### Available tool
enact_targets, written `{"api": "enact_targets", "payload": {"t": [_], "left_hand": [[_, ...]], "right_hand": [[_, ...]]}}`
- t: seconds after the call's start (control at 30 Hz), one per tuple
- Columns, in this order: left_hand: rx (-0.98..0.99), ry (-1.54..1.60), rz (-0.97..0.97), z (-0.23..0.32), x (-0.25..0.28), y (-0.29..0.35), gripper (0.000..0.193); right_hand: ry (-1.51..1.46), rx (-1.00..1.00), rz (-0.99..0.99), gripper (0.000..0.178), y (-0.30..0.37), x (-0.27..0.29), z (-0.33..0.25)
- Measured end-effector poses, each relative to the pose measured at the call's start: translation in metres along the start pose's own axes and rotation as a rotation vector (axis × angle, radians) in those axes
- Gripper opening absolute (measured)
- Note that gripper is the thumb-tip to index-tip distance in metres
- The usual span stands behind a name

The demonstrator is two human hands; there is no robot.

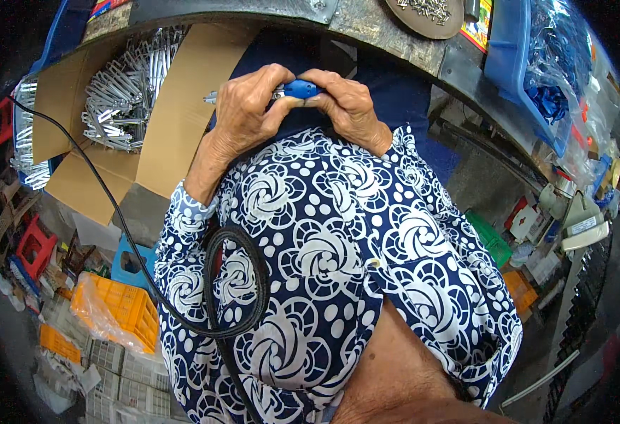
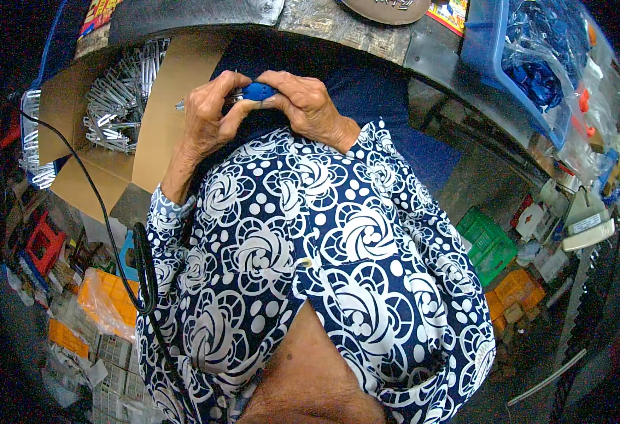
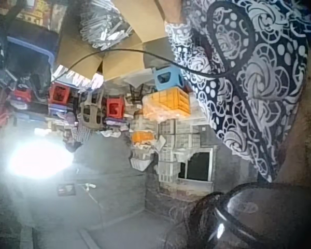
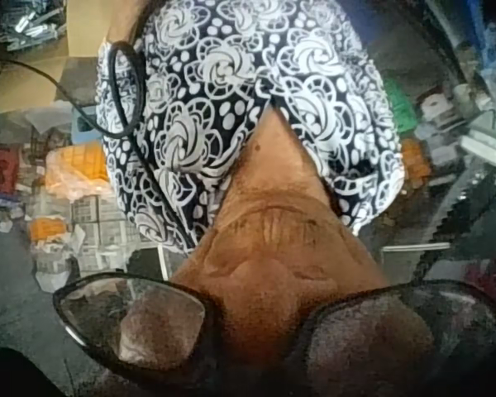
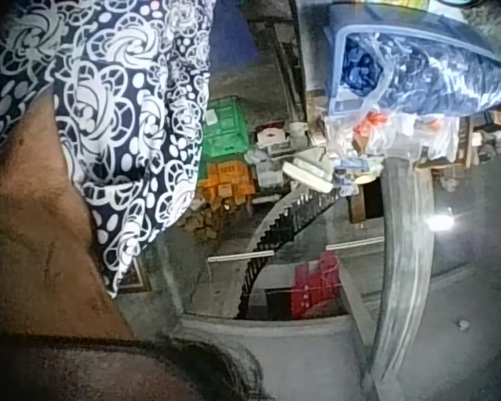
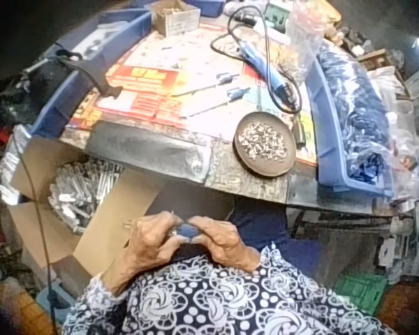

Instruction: The person is manually assembling small mechanical or electronic components at a workstation.

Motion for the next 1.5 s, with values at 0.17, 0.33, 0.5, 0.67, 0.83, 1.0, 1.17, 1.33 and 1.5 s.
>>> {"api": "enact_targets", "payload": {"t": [0.17,0.33,0.5,0.67,0.83,1.0,1.17,1.33,1.5], "left_hand": [[-0.014,-0.004,-0.004,-0.001,0.0,-0.002,0.019],[0.004,-0.009,0.007,-0.001,0.006,-0.005,0.019],[-0.009,-0.03,0.021,0.001,0.018,-0.02,0.019],[-0.011,-0.04,0.009,0.028,0.055,-0.049,0.019],[-0.009,-0.07,0.005,0.074,0.099,-0.095,0.021],[-0.043,-0.078,0.053,0.106,0.138,-0.121,0.024],[-0.025,-0.089,0.085,0.126,0.168,-0.139,0.025],[0.05,-0.079,0.157,0.126,0.177,-0.146,0.024],[0.014,-0.089,0.199,0.136,0.194,-0.145,0.025]], "right_hand": [[0.007,0.004,-0.011,0.028,-0.002,0.002,0.0],[-0.004,0.017,0.002,0.028,-0.009,0.006,-0.003],[-0.028,0.008,0.016,0.027,-0.022,0.019,-0.004],[-0.009,0.016,0.004,0.027,-0.048,0.053,-0.034],[-0.069,0.015,-0.032,0.028,-0.078,0.11,-0.076],[-0.111,-0.053,-0.047,0.036,-0.092,0.154,-0.114],[-0.066,-0.175,-0.007,0.034,-0.09,0.198,-0.128],[0.063,-0.287,0.13,0.016,-0.103,0.256,-0.143],[0.286,-0.285,0.274,0.013,-0.124,0.296,-0.159]]}}
Point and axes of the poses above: each hand's wrist, its own y-axis away from the middle knuckle, its own x-axis out of the back of the hand, z = x × y, the point moved 8 cm from there along -y, towards the middle knuckle, and after that the axes turned 13 degrees about -z, right-handed, at the moved point
